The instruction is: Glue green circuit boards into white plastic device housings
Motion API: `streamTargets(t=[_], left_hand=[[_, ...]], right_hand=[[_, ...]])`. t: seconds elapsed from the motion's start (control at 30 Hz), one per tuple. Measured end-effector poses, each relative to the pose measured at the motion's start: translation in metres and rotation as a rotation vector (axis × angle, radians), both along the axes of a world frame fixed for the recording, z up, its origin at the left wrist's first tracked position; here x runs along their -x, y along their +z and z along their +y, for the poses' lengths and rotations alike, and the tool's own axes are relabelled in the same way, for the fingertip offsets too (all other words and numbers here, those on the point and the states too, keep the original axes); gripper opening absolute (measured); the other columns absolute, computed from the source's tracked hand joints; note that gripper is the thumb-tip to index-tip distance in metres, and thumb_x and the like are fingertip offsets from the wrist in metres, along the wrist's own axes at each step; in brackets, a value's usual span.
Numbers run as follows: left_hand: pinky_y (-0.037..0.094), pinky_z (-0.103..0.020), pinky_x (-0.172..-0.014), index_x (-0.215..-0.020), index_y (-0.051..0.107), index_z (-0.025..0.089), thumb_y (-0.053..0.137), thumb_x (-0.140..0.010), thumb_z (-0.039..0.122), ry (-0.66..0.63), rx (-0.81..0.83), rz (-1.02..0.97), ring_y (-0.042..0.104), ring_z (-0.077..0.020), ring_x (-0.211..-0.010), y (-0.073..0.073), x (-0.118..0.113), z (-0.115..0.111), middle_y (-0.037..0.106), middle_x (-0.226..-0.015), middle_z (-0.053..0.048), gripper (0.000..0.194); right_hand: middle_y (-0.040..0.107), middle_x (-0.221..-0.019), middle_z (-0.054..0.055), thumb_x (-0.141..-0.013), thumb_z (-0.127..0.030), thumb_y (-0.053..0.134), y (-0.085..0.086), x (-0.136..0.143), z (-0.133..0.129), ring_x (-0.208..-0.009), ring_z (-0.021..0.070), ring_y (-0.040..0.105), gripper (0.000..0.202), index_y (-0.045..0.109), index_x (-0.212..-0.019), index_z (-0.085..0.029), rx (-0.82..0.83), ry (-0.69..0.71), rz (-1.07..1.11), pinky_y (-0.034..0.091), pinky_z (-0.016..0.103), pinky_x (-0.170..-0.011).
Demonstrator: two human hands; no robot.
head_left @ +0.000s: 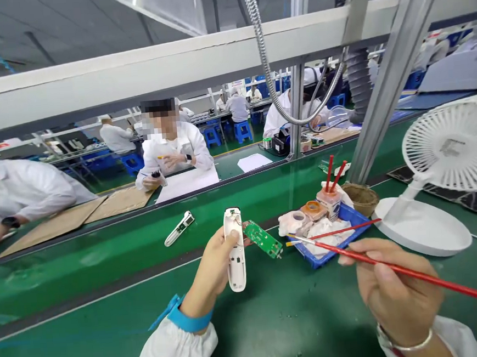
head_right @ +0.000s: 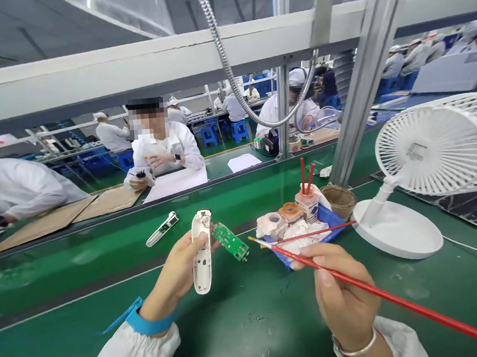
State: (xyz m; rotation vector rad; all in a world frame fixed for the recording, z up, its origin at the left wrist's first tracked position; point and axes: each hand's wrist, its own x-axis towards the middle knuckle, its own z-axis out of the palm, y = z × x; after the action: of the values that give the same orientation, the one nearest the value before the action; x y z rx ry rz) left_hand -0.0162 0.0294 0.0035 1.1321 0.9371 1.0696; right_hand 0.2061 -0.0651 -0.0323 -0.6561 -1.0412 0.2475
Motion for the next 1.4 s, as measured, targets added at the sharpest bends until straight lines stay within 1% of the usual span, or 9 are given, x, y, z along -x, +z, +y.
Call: streamTargets(t=[0.17,0.27,0.33,0.47,0.8,1.0,1.23,1.3,1.4], left_hand=[[0.042,-0.026,-0.076,-0.097,0.063,0.019,0.058,-0.082,0.037,-0.071,0.019,-0.081,0.051,-0.0122,-0.073,0.006,0.008,-0.038,0.056,-0.078,0.0,0.024],[0.038,-0.023,-0.067,-0.103,0.06,0.02,0.054,-0.085,0.038,-0.067,0.001,-0.027,0.045,-0.011,-0.068,0.004,0.016,-0.047,0.052,-0.073,0.001,0.026],[0.034,-0.022,-0.059,-0.096,0.059,0.018,0.054,-0.084,0.039,-0.064,-0.015,0.022,0.04,-0.0101,-0.063,0.003,0.021,-0.05,0.048,-0.07,0.002,0.024],[0.028,-0.022,-0.054,-0.084,0.055,0.017,0.055,-0.083,0.04,-0.048,-0.042,0.064,0.034,-0.0092,-0.058,0.001,0.028,-0.055,0.043,-0.064,0.004,0.023],[0.034,-0.024,-0.063,-0.086,0.055,0.017,0.057,-0.082,0.037,-0.036,0.043,-0.045,0.043,-0.0109,-0.066,-0.004,0.028,-0.049,0.048,-0.07,0.002,0.02],[0.033,-0.023,-0.061,-0.081,0.053,0.016,0.056,-0.082,0.037,-0.046,0.058,-0.023,0.042,-0.0107,-0.065,-0.006,0.025,-0.05,0.048,-0.07,0.001,0.021],[0.033,-0.021,-0.058,-0.079,0.056,0.015,0.058,-0.081,0.036,-0.088,0.11,-0.029,0.042,-0.0092,-0.061,-0.011,0.025,-0.047,0.05,-0.066,0.002,0.021],[0.036,-0.021,-0.061,-0.081,0.059,0.015,0.06,-0.08,0.035,-0.104,0.153,-0.065,0.046,-0.0094,-0.062,-0.012,0.025,-0.047,0.053,-0.067,0.001,0.02],[0.042,-0.023,-0.068,-0.083,0.062,0.015,0.065,-0.075,0.033,-0.076,0.211,-0.126,0.053,-0.0111,-0.068,-0.014,0.026,-0.041,0.059,-0.074,-0.001,0.02]], right_hand=[[0.068,-0.097,0.0,-0.08,-0.001,0.054,0.029,0.023,0.001,-0.072,0.0189,0.067,0.034,0.057,-0.096,-0.03,0.06,0.204,-0.212,0.056,0.042,-0.067],[0.067,-0.097,0.0,-0.078,0.002,0.053,0.032,0.036,0.005,-0.07,0.0188,0.068,0.035,0.056,-0.095,-0.029,0.089,0.278,-0.326,0.058,0.041,-0.065],[0.067,-0.097,0.002,-0.077,0.004,0.053,0.032,0.042,0.008,-0.07,0.0189,0.069,0.036,0.056,-0.096,-0.026,0.037,0.285,-0.372,0.059,0.039,-0.064],[0.068,-0.097,0.003,-0.074,0.005,0.055,0.03,0.045,0.012,-0.072,0.0192,0.069,0.037,0.056,-0.098,-0.023,-0.011,0.224,-0.447,0.06,0.036,-0.064],[0.068,-0.095,0.007,-0.069,0.004,0.058,0.034,0.037,-0.003,-0.075,0.0175,0.069,0.035,0.056,-0.095,-0.019,-0.162,-0.108,-0.761,0.06,0.027,-0.063],[0.07,-0.078,0.014,-0.074,-0.001,0.053,0.039,0.058,-0.005,-0.069,0.0175,0.068,0.02,0.05,-0.085,-0.016,-0.227,-0.076,-1.048,0.059,0.025,-0.06],[0.07,-0.082,0.009,-0.074,0.002,0.052,0.023,0.067,0.007,-0.066,0.0156,0.068,0.022,0.051,-0.082,-0.019,-0.11,0.074,-0.838,0.059,0.024,-0.058],[0.07,-0.081,0.005,-0.075,0.001,0.052,0.021,0.062,0.011,-0.065,0.0158,0.069,0.023,0.052,-0.082,-0.021,-0.003,0.141,-0.658,0.059,0.026,-0.058],[0.07,-0.08,0.0,-0.08,-0.003,0.051,0.021,0.047,0.02,-0.058,0.0153,0.067,0.021,0.053,-0.086,-0.023,0.109,0.322,-0.23,0.06,0.031,-0.056]])
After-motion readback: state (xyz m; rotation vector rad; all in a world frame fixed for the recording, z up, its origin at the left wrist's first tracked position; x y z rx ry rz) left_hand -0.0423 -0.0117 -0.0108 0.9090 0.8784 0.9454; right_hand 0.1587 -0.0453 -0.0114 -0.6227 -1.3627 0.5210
